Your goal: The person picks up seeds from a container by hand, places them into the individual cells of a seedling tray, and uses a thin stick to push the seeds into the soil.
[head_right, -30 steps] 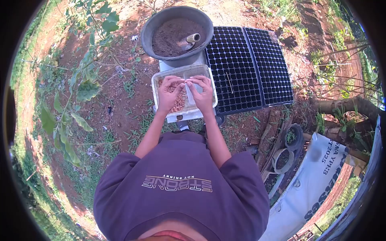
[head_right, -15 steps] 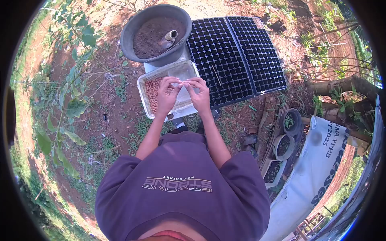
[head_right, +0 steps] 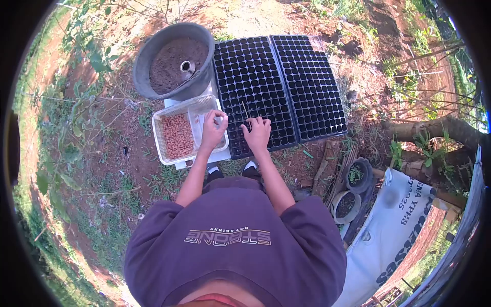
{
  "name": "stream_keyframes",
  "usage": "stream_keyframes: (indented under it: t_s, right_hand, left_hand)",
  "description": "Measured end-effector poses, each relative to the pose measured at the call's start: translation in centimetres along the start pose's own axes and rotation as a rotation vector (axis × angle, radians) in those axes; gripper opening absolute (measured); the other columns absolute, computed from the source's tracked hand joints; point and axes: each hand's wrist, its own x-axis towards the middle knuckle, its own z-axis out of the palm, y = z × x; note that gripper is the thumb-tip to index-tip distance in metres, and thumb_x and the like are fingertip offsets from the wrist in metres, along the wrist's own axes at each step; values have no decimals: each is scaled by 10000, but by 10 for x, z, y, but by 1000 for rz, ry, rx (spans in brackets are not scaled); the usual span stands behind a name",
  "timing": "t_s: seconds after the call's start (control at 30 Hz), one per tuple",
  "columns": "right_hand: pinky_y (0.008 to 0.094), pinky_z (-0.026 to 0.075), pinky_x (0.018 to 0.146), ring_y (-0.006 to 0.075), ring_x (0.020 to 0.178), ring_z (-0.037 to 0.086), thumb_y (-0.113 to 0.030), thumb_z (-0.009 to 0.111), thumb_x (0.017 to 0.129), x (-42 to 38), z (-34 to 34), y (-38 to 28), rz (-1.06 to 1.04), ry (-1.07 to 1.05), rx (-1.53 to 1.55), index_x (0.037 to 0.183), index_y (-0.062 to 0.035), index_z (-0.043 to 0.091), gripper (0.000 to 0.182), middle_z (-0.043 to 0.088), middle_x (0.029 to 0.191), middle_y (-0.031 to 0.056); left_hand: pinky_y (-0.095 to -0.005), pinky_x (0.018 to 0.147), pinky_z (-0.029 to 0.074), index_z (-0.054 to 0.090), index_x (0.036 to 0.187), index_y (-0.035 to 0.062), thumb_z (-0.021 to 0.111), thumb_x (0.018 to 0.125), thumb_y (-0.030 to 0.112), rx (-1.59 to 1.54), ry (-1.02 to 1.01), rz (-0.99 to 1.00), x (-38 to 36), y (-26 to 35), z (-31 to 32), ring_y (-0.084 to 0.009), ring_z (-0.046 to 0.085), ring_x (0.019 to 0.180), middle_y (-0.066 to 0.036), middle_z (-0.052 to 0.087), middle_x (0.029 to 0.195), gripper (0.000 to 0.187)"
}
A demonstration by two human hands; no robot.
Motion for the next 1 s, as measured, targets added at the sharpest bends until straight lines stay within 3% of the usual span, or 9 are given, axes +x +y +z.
stream_keyframes:
  t_s: [0.23, 0.37, 0.47, 0.6, 0.63, 0.87, 0.9, 1.0]
  right_hand:
    - [424, 453, 822, 287, 938, 562, -257, 804, 812, 13, 11, 35, -51, -31, 14, 854, -93, 683, 208, 660, 915, 49]
    - [411, 480, 776, 271, 845, 575, -203, 795, 827, 17, 6, 37, -82, 45, 58, 780, -72, 680, 181, 653, 779, 44]
    - [403, 485, 772, 257, 831, 583, -197, 778, 854, 23, -4, 33, 80, 31, 208, 815, -68, 680, 166, 657, 776, 50]
    - [367, 493, 760, 211, 786, 576, -133, 723, 916, 34, -20, 38, 136, 167, 390, 916, -48, 683, 94, 651, 798, 64]
    - [317, 488, 738, 166, 758, 559, -99, 702, 931, 36, -28, 37, 126, 223, 397, 977, -56, 707, 63, 636, 799, 47]
    - [283, 446, 727, 142, 815, 541, -74, 687, 923, 32, -73, 41, 140, 254, 643, 1061, -112, 763, 162, 682, 876, 3]
    - [243, 416, 677, 88, 748, 485, -96, 688, 949, 33, -80, 39, 54, 277, 646, 1104, -91, 759, 170, 641, 840, -16]
    - [269, 457, 803, 135, 843, 537, -80, 734, 902, 36, -105, 39, -29, 216, 669, 1137, -60, 740, 236, 667, 906, 13]
  left_hand:
    - [-310, 742, 494, 635, 973, 40, 696, 929, 155, 38, 141, -63, 0, 2, 45, -197, 608, 946, -63, 671, 1007, 138]
    - [-305, 729, 494, 634, 970, 39, 692, 931, 151, 59, 149, -55, -4, 7, 50, -195, 612, 928, -68, 675, 998, 132]
    - [-303, 728, 496, 630, 970, 41, 695, 929, 151, 41, 141, -88, 0, 6, 50, -185, 620, 907, -62, 672, 969, 135]
    - [-261, 704, 486, 620, 981, 48, 687, 950, 144, -54, 13, -168, 14, 14, 47, -107, 618, 821, -26, 665, 917, 122]
    - [-248, 703, 488, 618, 988, 49, 686, 955, 132, -73, 4, -138, 18, 15, 47, -84, 616, 805, -17, 666, 920, 113]
    - [-248, 719, 509, 642, 1011, 41, 714, 953, 148, -163, -36, -92, 36, 45, 64, -81, 626, 830, -19, 684, 940, 142]
    - [-237, 710, 504, 654, 1005, 38, 729, 950, 161, -175, -31, -75, 39, 49, 70, -76, 626, 811, -16, 694, 937, 155]
    - [-235, 709, 500, 658, 995, 36, 732, 948, 162, -159, -63, -87, 48, 62, 86, -72, 625, 790, -9, 698, 918, 154]
